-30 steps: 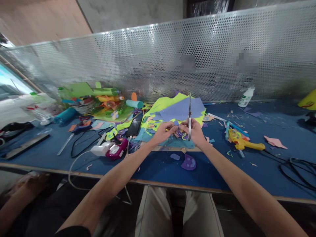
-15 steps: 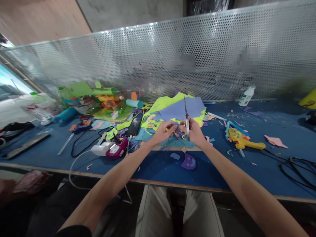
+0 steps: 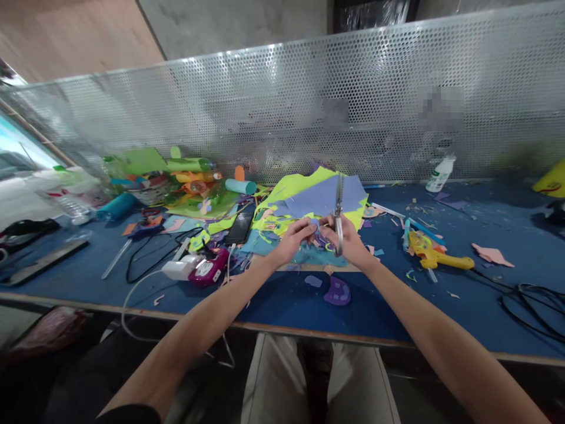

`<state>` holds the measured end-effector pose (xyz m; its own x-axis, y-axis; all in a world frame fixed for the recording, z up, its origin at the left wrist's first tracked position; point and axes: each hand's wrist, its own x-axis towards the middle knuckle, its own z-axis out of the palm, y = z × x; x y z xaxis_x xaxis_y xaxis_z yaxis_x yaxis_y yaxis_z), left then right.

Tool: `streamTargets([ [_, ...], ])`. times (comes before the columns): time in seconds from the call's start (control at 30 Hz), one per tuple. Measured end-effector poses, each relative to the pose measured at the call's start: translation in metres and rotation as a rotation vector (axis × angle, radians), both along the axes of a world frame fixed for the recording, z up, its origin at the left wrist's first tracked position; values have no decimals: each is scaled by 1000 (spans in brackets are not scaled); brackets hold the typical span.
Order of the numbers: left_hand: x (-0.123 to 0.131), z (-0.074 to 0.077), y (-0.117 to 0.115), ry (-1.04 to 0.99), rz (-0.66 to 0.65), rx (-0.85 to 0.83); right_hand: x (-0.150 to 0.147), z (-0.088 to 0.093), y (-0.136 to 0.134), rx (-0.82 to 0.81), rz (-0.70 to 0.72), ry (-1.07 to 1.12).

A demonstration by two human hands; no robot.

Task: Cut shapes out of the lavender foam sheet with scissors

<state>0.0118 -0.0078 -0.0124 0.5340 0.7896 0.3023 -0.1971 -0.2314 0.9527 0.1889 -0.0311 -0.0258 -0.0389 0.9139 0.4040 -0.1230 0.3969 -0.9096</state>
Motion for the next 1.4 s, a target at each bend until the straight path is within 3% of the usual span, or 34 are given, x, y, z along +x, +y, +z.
streamTargets([
  [0.13,4,2,-7,-45,-3,-13,-1,3,1,-101,115,188],
  [0.3,5,0,-7,-84,-14,-44,-2,7,1,-109,225,250],
  [0.7,10,-5,-8,-205,-118,-160,1,8,3,-137,193,154],
  [0.93,7,-7,-1,-62,14,-33,-1,7,1,-86,80,160],
  [1.23,-3,-1,11,38,139,-36,7,4,3,-99,-34,8],
  [1.4,-12,6,11,242,82,216,9,6,7,-66,-212,2],
])
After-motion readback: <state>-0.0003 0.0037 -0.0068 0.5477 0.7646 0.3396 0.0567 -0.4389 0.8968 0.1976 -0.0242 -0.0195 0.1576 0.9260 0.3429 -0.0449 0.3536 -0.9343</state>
